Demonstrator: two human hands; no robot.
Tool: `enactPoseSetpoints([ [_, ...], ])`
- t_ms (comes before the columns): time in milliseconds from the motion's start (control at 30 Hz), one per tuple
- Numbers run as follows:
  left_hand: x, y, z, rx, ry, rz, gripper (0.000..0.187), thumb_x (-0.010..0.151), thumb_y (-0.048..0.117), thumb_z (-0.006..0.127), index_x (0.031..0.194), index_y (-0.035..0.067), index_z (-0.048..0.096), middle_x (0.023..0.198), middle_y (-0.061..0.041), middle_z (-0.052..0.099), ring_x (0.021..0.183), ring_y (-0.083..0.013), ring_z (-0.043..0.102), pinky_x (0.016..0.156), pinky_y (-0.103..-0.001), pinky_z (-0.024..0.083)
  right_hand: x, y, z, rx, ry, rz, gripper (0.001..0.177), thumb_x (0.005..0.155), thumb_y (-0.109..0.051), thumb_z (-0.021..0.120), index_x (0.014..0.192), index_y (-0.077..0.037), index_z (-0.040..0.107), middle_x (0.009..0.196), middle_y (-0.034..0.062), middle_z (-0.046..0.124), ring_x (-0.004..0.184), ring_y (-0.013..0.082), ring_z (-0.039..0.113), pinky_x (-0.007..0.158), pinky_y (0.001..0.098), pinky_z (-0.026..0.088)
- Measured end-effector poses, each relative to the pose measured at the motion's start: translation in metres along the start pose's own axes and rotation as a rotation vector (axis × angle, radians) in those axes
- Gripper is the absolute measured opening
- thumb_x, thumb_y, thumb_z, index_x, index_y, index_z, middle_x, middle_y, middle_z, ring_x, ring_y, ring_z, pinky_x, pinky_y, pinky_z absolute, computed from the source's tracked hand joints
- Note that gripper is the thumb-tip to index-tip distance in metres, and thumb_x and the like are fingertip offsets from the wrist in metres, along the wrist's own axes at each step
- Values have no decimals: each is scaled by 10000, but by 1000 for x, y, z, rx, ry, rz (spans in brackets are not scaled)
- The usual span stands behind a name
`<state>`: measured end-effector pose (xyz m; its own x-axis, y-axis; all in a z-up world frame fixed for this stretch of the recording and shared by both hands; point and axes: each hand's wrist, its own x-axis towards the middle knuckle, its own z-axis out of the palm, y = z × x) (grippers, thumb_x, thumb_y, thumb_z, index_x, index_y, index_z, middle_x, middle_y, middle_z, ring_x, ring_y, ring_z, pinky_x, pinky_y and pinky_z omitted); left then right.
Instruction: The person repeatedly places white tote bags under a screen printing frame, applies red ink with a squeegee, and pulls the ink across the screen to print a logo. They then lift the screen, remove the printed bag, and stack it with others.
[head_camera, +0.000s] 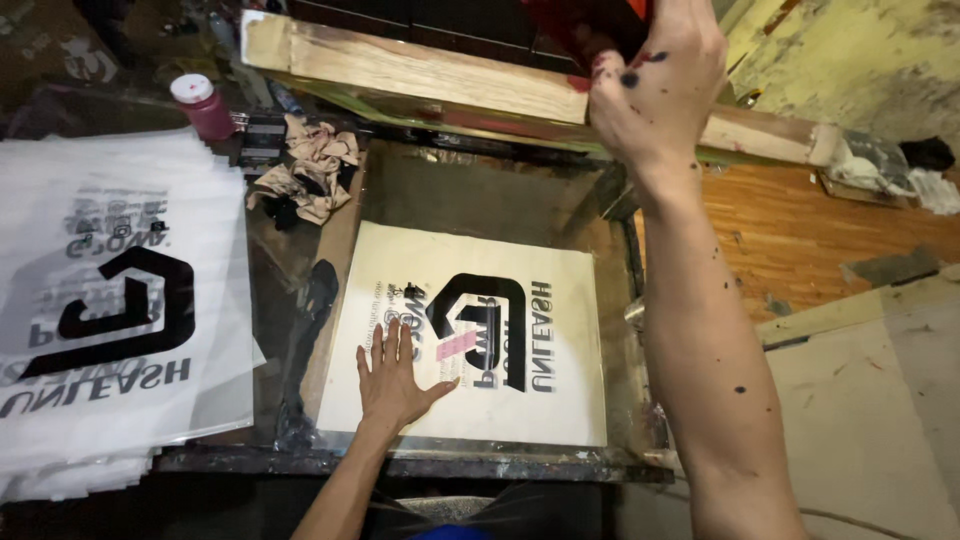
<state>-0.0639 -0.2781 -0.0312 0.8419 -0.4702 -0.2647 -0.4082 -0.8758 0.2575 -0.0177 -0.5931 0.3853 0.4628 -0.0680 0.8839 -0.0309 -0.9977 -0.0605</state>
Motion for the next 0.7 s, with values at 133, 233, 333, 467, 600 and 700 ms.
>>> enactPoseSetpoints([
  [133,2,-5,8,-14,63,40,1423,795,1043,561,1750,126,40,1846,-98,-21,1687,-345,-92,1308,-644,-28,4,-16,-12,43,11,-35,370,701,19,666,1063,-38,619,919,144,617,769,357,570,615,482,434],
  [233,-1,-5,7,-62,170,102,1313,814,971,631,1739,170,153,1837,-104,56,1684,-361,-35,1289,-675,13,0,-21,-19,81,5,-68,500,680,20,653,1178,-6,621,1003,193,642,838,394,592,701,495,476],
  [333,-22,-7,-35,-376,359,160,949,851,712,763,1578,174,472,1692,-115,378,1551,-364,296,1223,-640,257,-41,-33,-26,102,-13,-48,652,699,-10,619,1347,-22,550,1221,203,655,1042,391,627,863,479,480],
  [467,-48,-31,-81,-1315,449,36,608,764,28,933,1307,53,660,1325,-94,750,1087,-217,757,902,-320,582,-151,-51,-28,235,79,-193,386,939,-168,629,1276,10,685,1087,243,692,939,487,683,888,572,551],
  [600,-70,-79,-83,-1517,434,-3,705,766,209,943,1355,68,583,1010,-77,729,828,-149,592,735,-286,505,-263,-64,-28,235,-439,63,521,805,-130,511,1301,-148,669,1103,89,783,1064,298,730,1044,556,505],
  [700,-93,-86,-76,-820,138,-403,618,681,597,925,1040,134,729,826,-72,793,768,-256,715,740,-391,519,-287,-47,15,133,-808,329,413,941,-131,685,1349,-128,619,1247,100,764,1105,253,744,1035,457,651],
])
